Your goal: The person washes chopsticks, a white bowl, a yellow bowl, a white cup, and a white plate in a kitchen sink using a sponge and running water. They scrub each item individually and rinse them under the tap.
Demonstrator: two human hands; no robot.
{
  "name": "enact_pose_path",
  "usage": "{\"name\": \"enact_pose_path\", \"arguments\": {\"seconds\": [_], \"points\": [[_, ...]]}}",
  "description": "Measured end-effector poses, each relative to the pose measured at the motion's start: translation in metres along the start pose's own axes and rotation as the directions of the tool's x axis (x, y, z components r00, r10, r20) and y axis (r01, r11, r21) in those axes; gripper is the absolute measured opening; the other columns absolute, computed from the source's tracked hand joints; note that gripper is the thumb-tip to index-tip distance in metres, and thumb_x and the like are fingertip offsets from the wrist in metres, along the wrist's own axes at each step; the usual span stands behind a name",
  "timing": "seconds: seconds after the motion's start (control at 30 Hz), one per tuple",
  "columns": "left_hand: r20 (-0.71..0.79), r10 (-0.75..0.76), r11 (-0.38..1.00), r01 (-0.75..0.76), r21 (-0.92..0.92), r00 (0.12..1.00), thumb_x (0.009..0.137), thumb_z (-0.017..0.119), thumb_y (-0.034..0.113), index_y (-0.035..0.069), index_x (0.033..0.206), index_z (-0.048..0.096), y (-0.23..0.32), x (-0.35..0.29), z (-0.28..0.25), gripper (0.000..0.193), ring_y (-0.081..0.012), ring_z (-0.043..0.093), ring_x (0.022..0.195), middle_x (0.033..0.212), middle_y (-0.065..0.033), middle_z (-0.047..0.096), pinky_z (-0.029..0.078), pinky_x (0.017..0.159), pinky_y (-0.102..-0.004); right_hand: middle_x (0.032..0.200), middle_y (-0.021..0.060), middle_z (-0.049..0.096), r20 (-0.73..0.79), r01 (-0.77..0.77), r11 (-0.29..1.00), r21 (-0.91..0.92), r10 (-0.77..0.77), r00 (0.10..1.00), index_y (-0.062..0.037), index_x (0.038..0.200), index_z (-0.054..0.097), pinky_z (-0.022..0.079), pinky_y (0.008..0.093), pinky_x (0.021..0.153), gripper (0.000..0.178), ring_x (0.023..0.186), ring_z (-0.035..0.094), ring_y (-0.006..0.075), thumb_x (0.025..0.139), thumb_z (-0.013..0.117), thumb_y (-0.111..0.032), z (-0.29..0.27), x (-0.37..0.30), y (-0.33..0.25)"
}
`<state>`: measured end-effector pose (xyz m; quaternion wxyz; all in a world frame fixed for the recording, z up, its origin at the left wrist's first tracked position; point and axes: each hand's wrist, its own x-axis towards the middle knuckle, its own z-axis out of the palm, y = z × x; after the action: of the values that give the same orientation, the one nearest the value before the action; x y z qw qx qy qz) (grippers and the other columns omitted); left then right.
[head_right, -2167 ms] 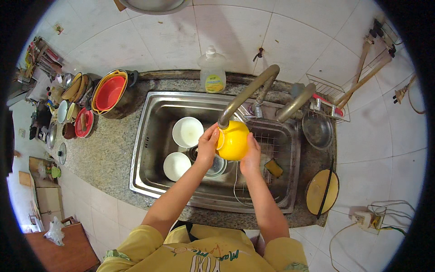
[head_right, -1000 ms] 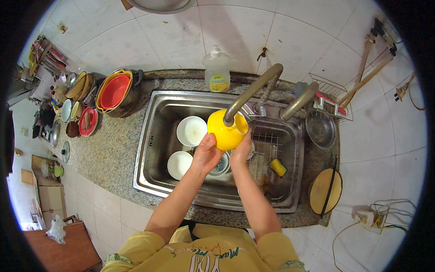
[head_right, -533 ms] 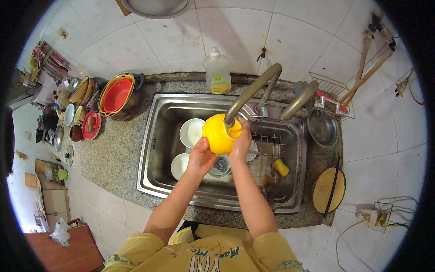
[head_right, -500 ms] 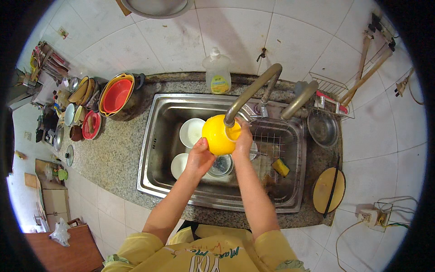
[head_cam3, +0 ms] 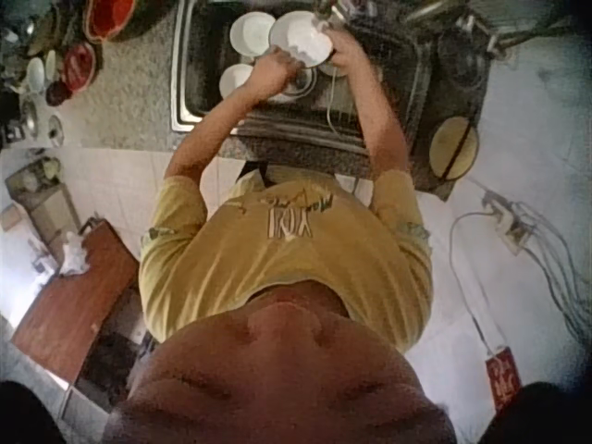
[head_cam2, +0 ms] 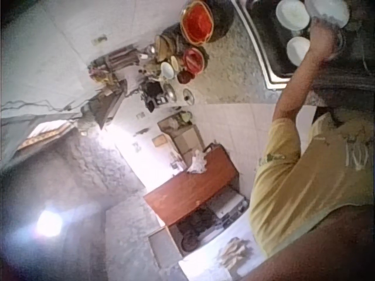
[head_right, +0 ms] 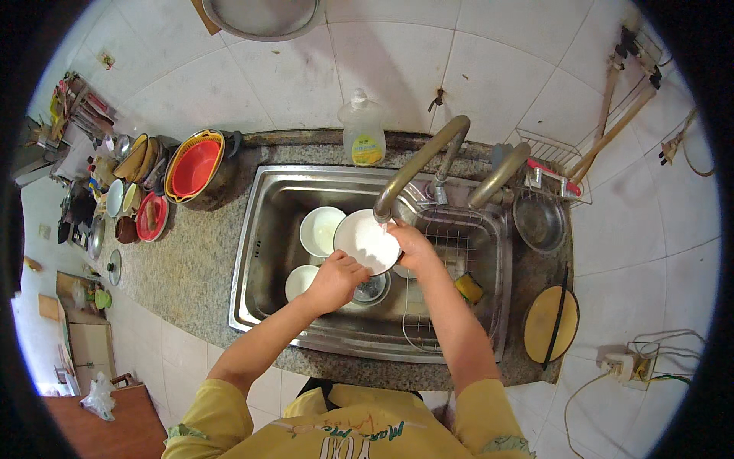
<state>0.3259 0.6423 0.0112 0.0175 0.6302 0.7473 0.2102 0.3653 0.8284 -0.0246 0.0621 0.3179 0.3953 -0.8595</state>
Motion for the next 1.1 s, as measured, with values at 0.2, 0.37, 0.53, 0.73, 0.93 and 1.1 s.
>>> {"name": "enact_pose_path", "arguments": {"seconds": [0.2,0.37,0.53,0.73,0.93,1.1], "points": [[0.212,-0.103,0.958,0.154,-0.241,0.972,0.064,0.06,0.008,0.006,0.097,0.057,0.003,0.023,-0.005,0.034,-0.0233,0.055,0.076,0.078,-0.0058,0.059,0.037,0.073,-0.0344,0.091,0.0076,0.056,-0.122,0.17,0.956,0.238,-0.145,0.982,-0.0034,0.097,0.053,0.045,0.0342,0.071,0.027,0.079,0.055,0.0202,0.077,0.054,-0.023,0.008,-0.009,0.009],[0.016,-0.098,0.755,0.085,-0.65,0.995,0.07,0.055,0.008,-0.001,0.098,0.053,-0.021,0.05,0.017,0.03,-0.0329,0.054,0.087,0.091,-0.0167,0.057,0.038,0.082,-0.0387,0.09,0.0051,0.057,-0.185,0.214,0.977,0.007,-0.209,0.96,-0.0053,0.1,0.055,0.042,0.0299,0.071,0.031,0.08,0.054,0.0164,0.076,0.059,-0.024,0.012,-0.021,0.005],[0.283,-0.543,0.774,0.602,-0.195,0.79,0.078,0.046,0.014,-0.003,0.087,0.055,-0.005,0.066,0.036,0.021,-0.0352,0.056,0.078,0.081,-0.0199,0.058,0.044,0.069,-0.0379,0.086,0.0037,0.057,-0.258,0.309,0.947,-0.085,-0.32,0.912,-0.0044,0.099,0.056,0.041,0.0261,0.07,0.031,0.08,0.052,0.0135,0.075,0.062,-0.024,0.012,-0.024,0.013],[-0.031,-0.539,0.713,0.437,-0.548,0.842,0.078,0.045,0.021,-0.001,0.076,0.058,-0.008,0.077,0.051,0.025,-0.0322,0.058,0.068,0.075,-0.0196,0.06,0.045,0.058,-0.0404,0.097,0.0066,0.055,-0.271,0.327,0.943,-0.062,-0.332,0.904,-0.0025,0.102,0.055,0.036,0.0274,0.081,0.039,0.091,0.049,0.0154,0.077,0.059,-0.033,0.011,-0.024,0.027],[0.621,-0.358,0.519,0.701,-0.489,0.698,0.082,0.046,0.017,0.003,0.097,0.05,-0.01,0.065,0.049,0.02,-0.0182,0.056,0.063,0.072,-0.006,0.055,0.043,0.053,-0.0302,0.098,0.0061,0.055,-0.304,0.336,0.938,-0.078,-0.344,0.888,-0.0019,0.103,0.055,0.035,0.029,0.081,0.041,0.091,0.048,0.0149,0.077,0.059,-0.033,0.007,-0.02,0.031],[-0.297,-0.474,0.75,0.204,-0.629,0.829,0.079,0.054,0.01,0.006,0.097,0.051,-0.005,0.074,0.047,0.019,-0.0174,0.052,0.065,0.081,-0.0064,0.054,0.041,0.054,-0.0272,0.091,0.0042,0.057,-0.223,0.274,0.961,-0.019,-0.271,0.936,-0.006,0.097,0.055,0.042,0.0282,0.072,0.028,0.083,0.054,0.0149,0.082,0.052,-0.03,0.004,-0.027,0.033]]}}
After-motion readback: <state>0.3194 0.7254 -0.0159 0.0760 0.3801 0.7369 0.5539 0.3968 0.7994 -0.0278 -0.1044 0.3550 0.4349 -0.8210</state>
